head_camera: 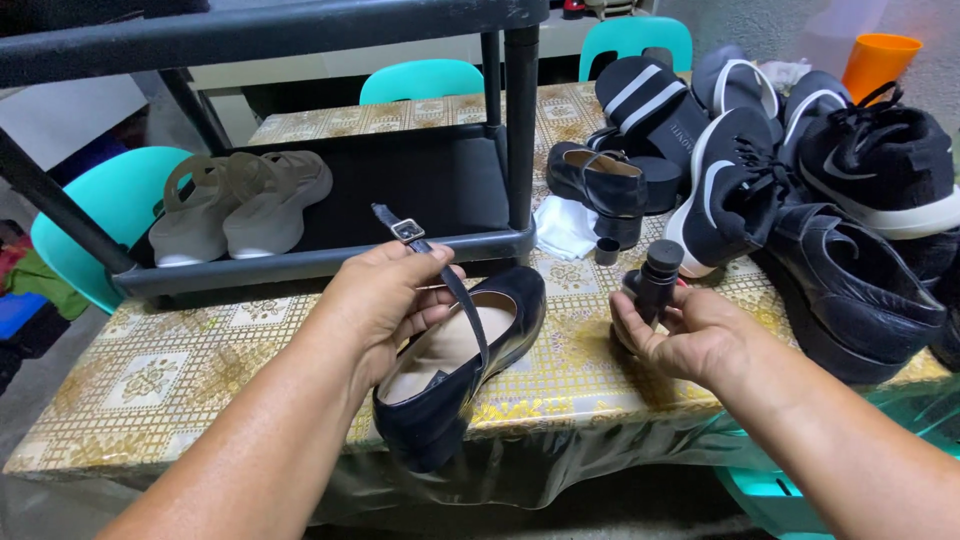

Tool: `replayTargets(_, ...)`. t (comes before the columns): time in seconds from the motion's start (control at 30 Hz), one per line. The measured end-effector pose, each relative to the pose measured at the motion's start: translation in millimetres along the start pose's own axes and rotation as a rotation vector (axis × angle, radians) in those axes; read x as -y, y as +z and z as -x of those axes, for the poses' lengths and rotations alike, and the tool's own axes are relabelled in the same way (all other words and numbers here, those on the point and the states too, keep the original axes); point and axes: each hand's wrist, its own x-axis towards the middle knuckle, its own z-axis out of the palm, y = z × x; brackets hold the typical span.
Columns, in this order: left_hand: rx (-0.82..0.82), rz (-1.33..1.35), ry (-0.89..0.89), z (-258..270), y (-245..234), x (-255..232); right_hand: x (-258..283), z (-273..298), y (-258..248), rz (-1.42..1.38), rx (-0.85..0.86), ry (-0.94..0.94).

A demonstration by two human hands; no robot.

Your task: Apply polish to a black shoe and buff it with the applicator.

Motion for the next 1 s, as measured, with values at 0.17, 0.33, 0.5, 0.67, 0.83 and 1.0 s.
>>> replayTargets(0.17, -0.081, 0.036, 0.004, 16, 2, -19, -4, 6, -5, 0.127, 0.042, -0.001)
replayTargets(0.33, -0.091, 0.074, 0.009, 9, -6, -23, -26, 45, 1, 0.237, 0.101, -0.094)
replayTargets(0.5, -0.147, -0.015, 0.047, -13, -27, -16, -51, 57, 19, 0.444, 0.306, -0.250)
replayTargets(0.67, -0.112, -0.002, 0.054, -17, -35, -16, -79, 60, 39, 0.627, 0.558, -0.519)
replayTargets(0.83, -0.106, -0.083, 0.096, -18, -38, -19, -113, 88, 67, 0.786, 0.732, -0.819)
replayTargets(1.0, -0.144, -0.214, 0.086, -17, -39, -23, -134, 107, 80, 0.949, 0.765, -1.023)
